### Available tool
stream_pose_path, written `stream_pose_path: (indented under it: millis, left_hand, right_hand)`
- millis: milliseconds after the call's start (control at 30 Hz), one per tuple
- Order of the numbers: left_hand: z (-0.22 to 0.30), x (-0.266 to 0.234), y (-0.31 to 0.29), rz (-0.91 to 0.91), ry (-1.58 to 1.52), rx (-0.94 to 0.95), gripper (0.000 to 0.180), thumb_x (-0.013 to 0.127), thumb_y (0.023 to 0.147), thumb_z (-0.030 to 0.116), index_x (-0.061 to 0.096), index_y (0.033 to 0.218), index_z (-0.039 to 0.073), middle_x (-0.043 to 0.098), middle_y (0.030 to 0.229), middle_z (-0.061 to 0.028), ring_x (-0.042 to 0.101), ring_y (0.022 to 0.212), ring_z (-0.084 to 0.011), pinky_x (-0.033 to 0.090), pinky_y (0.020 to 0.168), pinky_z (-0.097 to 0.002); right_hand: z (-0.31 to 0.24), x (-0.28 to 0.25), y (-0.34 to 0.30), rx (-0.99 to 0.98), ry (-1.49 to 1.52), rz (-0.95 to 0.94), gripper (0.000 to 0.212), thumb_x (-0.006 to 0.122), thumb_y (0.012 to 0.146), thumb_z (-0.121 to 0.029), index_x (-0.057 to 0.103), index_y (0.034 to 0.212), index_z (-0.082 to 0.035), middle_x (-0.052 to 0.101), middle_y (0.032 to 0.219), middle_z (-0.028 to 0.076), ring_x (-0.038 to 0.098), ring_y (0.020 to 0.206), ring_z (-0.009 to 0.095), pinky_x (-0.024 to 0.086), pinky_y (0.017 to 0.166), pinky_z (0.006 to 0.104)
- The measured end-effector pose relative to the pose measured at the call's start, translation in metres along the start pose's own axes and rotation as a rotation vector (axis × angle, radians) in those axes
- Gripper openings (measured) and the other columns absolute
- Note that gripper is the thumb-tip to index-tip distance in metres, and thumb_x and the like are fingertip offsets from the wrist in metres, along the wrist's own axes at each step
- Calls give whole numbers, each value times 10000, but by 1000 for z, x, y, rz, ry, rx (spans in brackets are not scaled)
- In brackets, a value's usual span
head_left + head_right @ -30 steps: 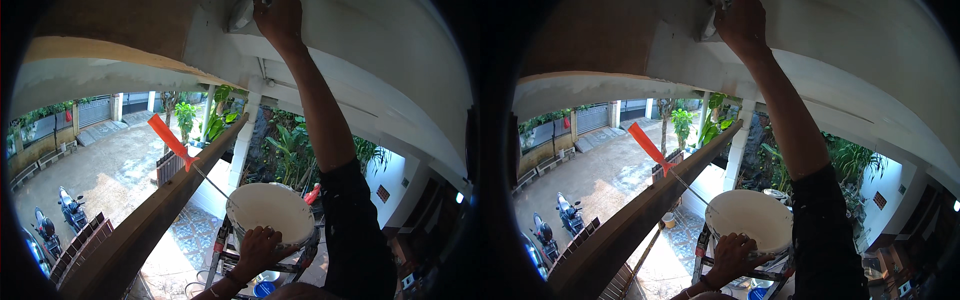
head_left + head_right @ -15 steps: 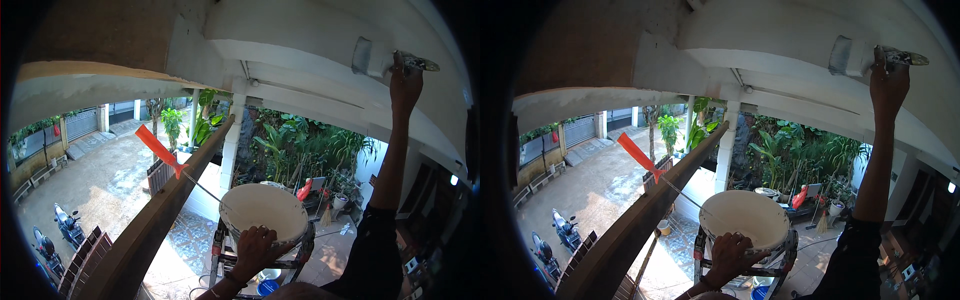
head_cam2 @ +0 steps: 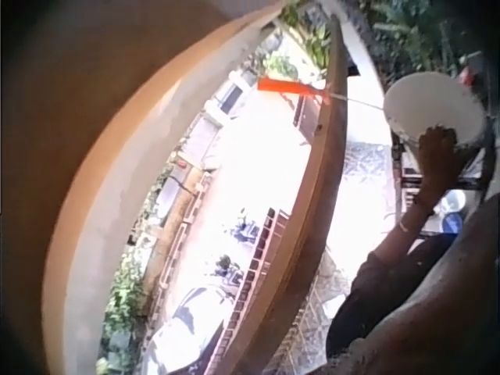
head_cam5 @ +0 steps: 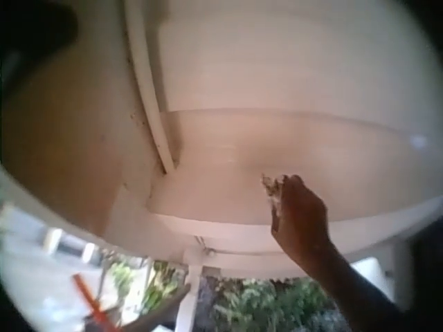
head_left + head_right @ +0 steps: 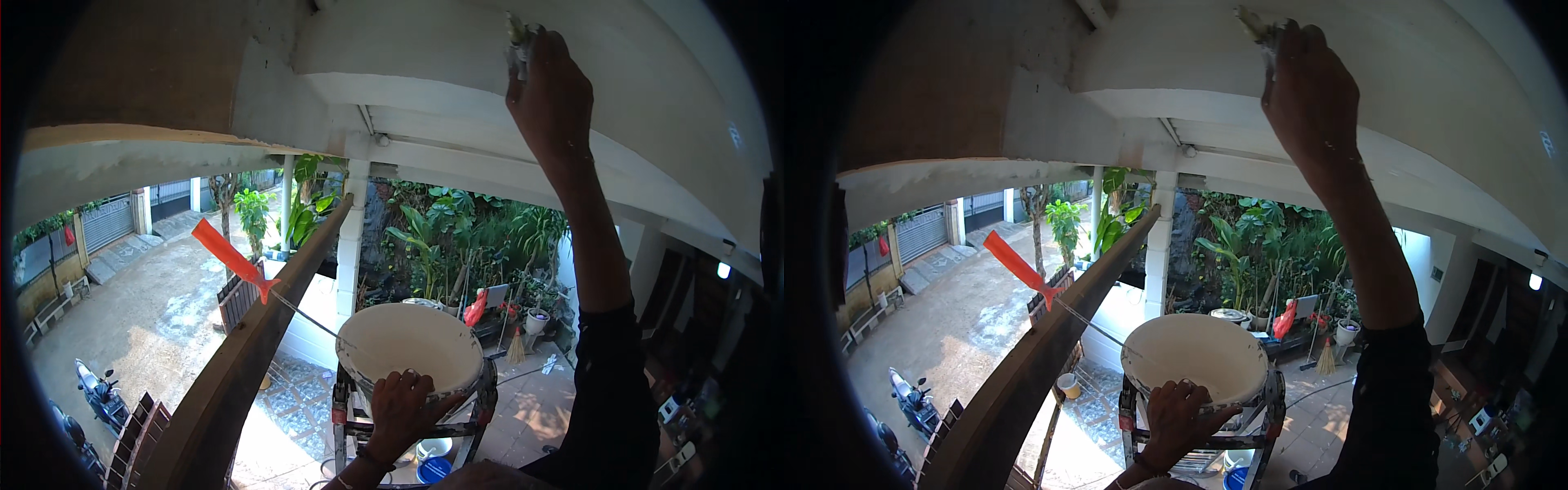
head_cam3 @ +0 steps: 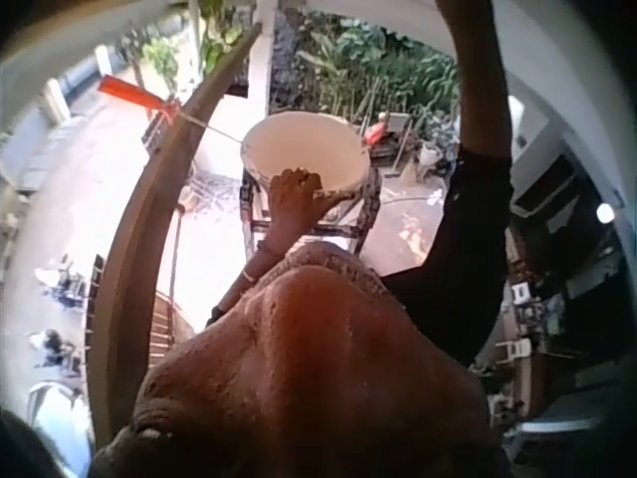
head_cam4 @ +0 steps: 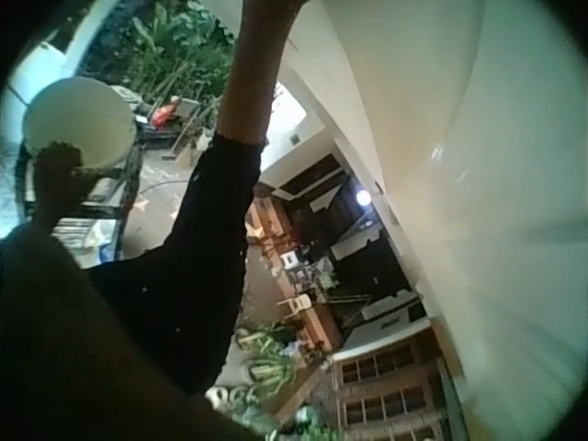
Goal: Painting a ceiling beam and overhead surface using a brush and white paint while standing on a ladder.
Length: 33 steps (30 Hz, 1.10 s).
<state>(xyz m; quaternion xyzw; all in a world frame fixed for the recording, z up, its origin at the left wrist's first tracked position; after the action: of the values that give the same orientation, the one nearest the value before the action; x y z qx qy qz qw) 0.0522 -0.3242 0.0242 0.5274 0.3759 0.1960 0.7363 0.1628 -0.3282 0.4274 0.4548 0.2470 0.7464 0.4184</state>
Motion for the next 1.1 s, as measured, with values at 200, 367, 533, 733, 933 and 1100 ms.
stream_pose_path:
  millis: [200,367,533,733,933,1100]
  left_hand:
    - [7,-3,6,-89,60,-31,497,825,746,575,634,760,116,598,759,-36,575,733,-198,394,638,-374]
    - [8,-4,7,-118,53,-70,451,851,735,527,661,777,121,637,801,-43,599,763,-212,404,662,-395]
    - [12,-5,12,-126,47,-68,437,877,712,495,686,798,112,643,816,-51,610,790,-224,424,690,-411]
    - [5,-3,7,-207,37,-140,447,879,711,492,716,842,97,660,851,-61,616,878,-243,431,778,-446]
    - [23,-13,21,-223,22,-243,348,836,723,423,710,774,103,683,853,-87,626,853,-334,467,777,-472]
    - [20,-15,19,-261,26,-287,373,853,714,423,692,771,91,675,852,-108,625,871,-331,465,802,-481]
  right_hand:
    - [-70,2,31,43,392,204,225,682,864,-87,583,1017,46,619,865,173,673,717,306,563,623,400]
    - [-4,31,17,393,809,359,213,682,914,-122,538,984,17,633,746,206,639,704,421,500,624,461]
    - [128,14,-58,537,606,289,256,713,911,-175,637,1014,46,716,833,187,716,718,274,545,674,373]
    - [238,-73,-111,700,378,221,298,712,950,-233,648,1023,48,707,865,113,659,771,146,536,725,312]
    - [269,-115,-93,443,25,159,318,712,951,-247,649,1060,45,723,913,121,704,827,189,544,704,317]
    - [245,-56,-59,579,736,296,294,709,946,-169,646,1118,62,721,1004,163,724,880,239,590,712,331]
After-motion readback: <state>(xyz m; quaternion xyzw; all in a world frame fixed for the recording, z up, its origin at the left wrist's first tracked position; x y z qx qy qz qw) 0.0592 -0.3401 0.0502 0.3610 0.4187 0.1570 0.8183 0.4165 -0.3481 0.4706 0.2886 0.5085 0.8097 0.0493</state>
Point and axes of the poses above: each hand's wrist, its own y-axis towards the middle knuckle, its own x-axis out of the palm, z = x × y, the point moved 4 cm from there along y, towards the middle knuckle
